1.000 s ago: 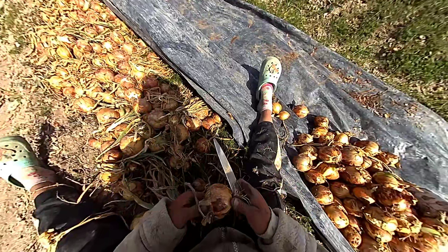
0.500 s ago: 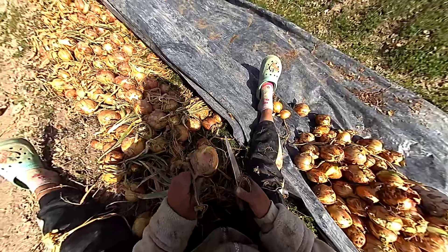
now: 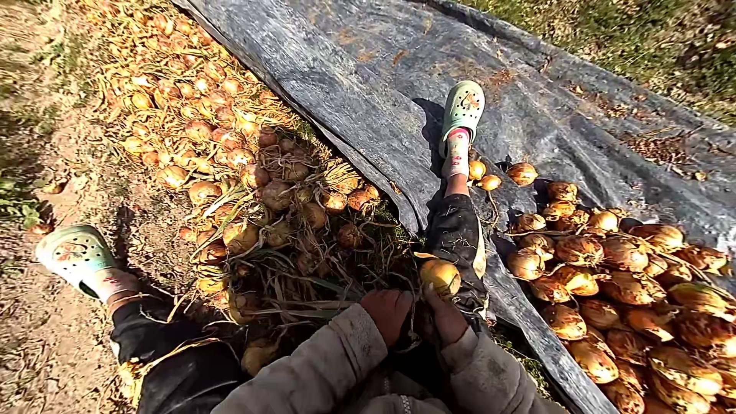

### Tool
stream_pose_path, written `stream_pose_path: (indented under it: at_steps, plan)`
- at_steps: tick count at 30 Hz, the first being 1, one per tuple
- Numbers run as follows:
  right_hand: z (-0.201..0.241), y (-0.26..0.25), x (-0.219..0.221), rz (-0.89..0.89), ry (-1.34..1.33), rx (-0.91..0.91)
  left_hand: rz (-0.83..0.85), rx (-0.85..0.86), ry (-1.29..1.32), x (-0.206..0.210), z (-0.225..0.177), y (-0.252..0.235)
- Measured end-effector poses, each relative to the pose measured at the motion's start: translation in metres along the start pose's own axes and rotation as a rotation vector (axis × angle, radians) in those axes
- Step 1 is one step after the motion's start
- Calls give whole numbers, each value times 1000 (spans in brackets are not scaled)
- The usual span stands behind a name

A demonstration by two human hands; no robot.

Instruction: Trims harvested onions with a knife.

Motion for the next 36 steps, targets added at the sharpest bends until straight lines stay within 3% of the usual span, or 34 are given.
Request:
stream_pose_path:
  at_steps: [2,4,5,7,9,11,14,17,21,25,28,30,34,36]
  plan:
    - [37,8,-22,-148,77,-255,-200,249,-80,-30,-23,-16]
    - [73,18,-49,-333,134,-493,-518,502,-142,-71,-45,-29]
    - [89,23,-66,-430,154,-565,-532,412,-162,-94,-45,-40]
    - [109,34,-106,-582,168,-634,-386,-19,-164,-138,-15,-59]
    - [120,55,-125,-685,185,-562,-236,-300,-176,-154,25,-56]
    - [114,74,-122,-647,162,-358,-17,-472,-228,-127,56,-43]
    - [73,30,-131,-541,139,-359,173,-621,-191,-61,91,-21]
    - [51,19,-103,-439,212,-349,142,-677,-97,-14,113,-9]
    - [41,20,-64,-263,327,-235,99,-689,-39,17,127,-2]
    - [30,20,-47,-148,407,-173,148,-614,-15,25,124,17]
    - [20,19,-39,-56,413,-160,33,-575,35,13,130,42]
    - [16,21,-32,8,469,-154,-66,-638,34,3,140,57]
    - [5,23,-16,101,528,-127,19,-856,74,-5,159,70]
    - [2,22,-8,145,535,-103,-54,-862,173,-15,160,71]
Point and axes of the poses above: each hand's wrist, its own y-axis away from the middle knuckle, its own x-axis out of the palm, z = x × y, the point moved 7 cm from there along -y, towards the middle knuckle, and after that the axes turned 15 degrees about y, right-handed, at the moved point
